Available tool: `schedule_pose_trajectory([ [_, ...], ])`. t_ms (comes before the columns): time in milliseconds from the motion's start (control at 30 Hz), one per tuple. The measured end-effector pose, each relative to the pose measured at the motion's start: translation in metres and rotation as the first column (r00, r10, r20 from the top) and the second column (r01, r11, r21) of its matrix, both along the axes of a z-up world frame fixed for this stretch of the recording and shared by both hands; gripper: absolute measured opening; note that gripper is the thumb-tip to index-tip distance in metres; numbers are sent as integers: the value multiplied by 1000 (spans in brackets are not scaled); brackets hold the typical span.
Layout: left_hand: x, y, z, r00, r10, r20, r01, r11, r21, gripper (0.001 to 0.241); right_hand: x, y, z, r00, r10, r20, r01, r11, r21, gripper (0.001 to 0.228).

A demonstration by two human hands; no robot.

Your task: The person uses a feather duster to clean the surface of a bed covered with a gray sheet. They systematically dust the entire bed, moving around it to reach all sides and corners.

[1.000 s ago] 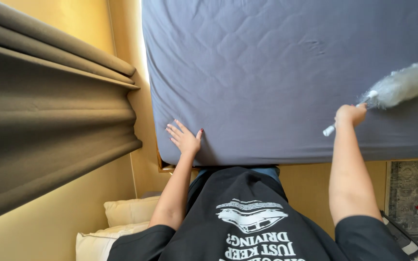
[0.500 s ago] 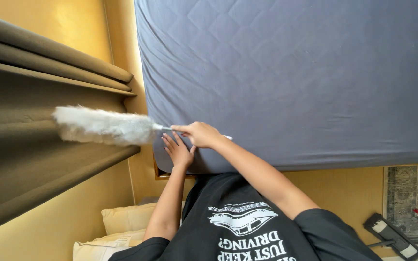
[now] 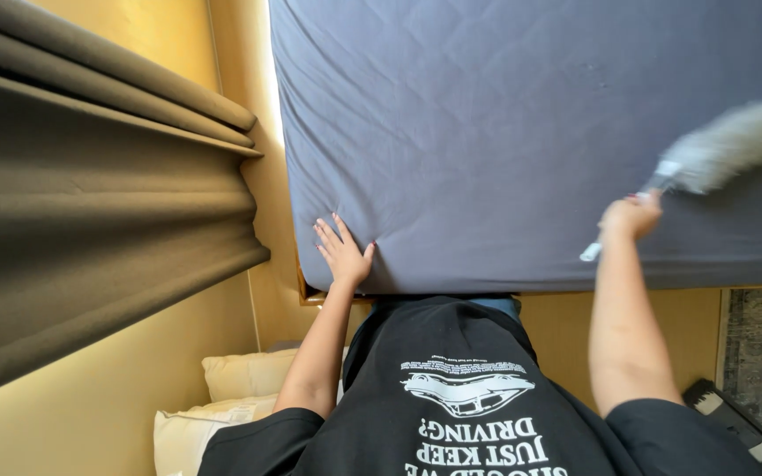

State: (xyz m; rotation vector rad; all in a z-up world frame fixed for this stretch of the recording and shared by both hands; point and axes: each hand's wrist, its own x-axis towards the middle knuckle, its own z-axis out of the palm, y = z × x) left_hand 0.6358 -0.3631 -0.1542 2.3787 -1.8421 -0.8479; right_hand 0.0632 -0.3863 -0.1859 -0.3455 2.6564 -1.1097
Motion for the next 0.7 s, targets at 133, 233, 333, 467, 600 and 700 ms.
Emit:
schedule_pose_trajectory([
  [133,13,-4,-21,991,97,-93,-99,995,-9,104,229,-12,81,871,483,-86,-465,869,171,11],
  [233,20,0,-25,900,223,-374,-298,942,-155,64,359,7,133,460,882,101,-886,449,117,48],
  [333,13,5,12,761,408,-504,-561,804,-195,43,402,15,156,-70,950,303,-990,-103,94,62],
  [467,14,26,42,814,381,-438,-545,762,-350,40,365,30,154,11,974,227,-996,31,-85,59],
  [600,-2,46,48,923,-3,-385,-195,860,-472,30,244,55,159,613,776,148,-789,611,66,52],
  [700,-16,39,66,921,-182,-346,-14,869,-495,30,132,100,123,825,394,405,-338,919,-204,59],
])
